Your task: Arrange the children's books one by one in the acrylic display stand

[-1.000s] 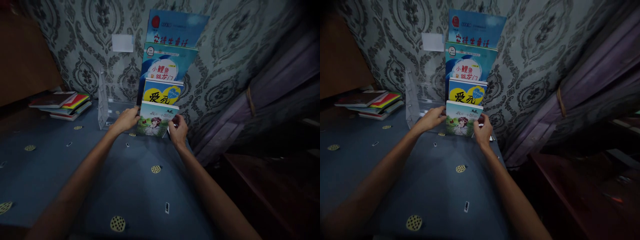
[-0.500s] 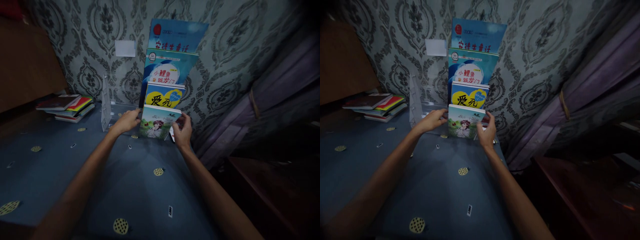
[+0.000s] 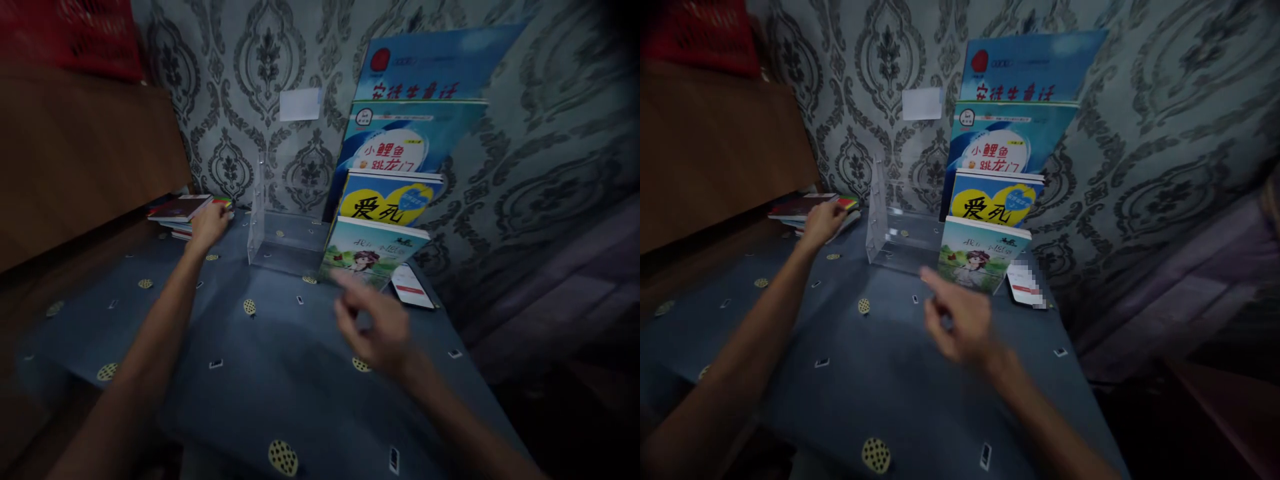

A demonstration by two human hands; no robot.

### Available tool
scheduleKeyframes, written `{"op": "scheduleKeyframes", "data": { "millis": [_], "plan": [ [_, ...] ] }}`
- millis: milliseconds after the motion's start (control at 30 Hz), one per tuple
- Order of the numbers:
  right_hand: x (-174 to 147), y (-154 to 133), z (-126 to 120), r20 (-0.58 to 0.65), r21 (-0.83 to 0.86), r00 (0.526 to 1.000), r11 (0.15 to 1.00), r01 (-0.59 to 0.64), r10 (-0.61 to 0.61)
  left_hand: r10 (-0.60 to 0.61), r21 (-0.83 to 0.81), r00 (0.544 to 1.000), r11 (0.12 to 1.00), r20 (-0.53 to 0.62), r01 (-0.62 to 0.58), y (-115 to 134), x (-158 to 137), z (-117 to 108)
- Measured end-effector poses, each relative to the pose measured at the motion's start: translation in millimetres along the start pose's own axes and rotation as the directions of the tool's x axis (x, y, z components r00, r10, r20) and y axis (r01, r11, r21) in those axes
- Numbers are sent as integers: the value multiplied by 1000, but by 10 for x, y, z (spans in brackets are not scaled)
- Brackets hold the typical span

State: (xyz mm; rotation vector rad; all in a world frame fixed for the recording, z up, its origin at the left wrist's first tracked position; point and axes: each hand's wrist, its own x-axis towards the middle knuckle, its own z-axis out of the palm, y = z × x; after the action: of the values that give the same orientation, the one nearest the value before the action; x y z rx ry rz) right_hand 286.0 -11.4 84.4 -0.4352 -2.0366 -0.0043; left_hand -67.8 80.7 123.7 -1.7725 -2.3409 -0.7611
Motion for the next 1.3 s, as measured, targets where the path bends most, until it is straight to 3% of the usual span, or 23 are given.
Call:
{"op": "scheduleKeyframes", "data": {
  "millis": [67, 200, 333, 433, 933, 1167, 1300],
  "plan": [
    [-273, -95, 193, 162, 42, 985, 998, 54, -60, -91, 141, 994, 985, -64, 100, -298, 47, -88],
    [-697, -186, 436, 363, 63, 931, 998, 21, -42, -105, 343, 992, 932, -62, 120, -801, 165, -167],
    [-772, -204, 482, 387, 132, 921, 986, -103, 44, -128, 423, 986, 903, 108, 71, -1105, 277, -95],
    [-744, -207, 480, 395, 137, 914, 978, -156, 90, -122, 429, 984, 902, 127, 57, -1187, 310, -28],
    [-719, -187, 487, 431, 180, 896, 963, -202, 108, 32, 574, 987, 811, 157, -117, -1064, 72, -201],
    [-768, -173, 514, 418, 188, 896, 951, -246, 149, 94, 663, 977, 722, 190, -199, -713, -480, -170],
    [-754, -160, 515, 429, 206, 892, 947, -247, 140, 90, 642, 965, 731, 246, -232, -434, -897, -116]
  ]
}}
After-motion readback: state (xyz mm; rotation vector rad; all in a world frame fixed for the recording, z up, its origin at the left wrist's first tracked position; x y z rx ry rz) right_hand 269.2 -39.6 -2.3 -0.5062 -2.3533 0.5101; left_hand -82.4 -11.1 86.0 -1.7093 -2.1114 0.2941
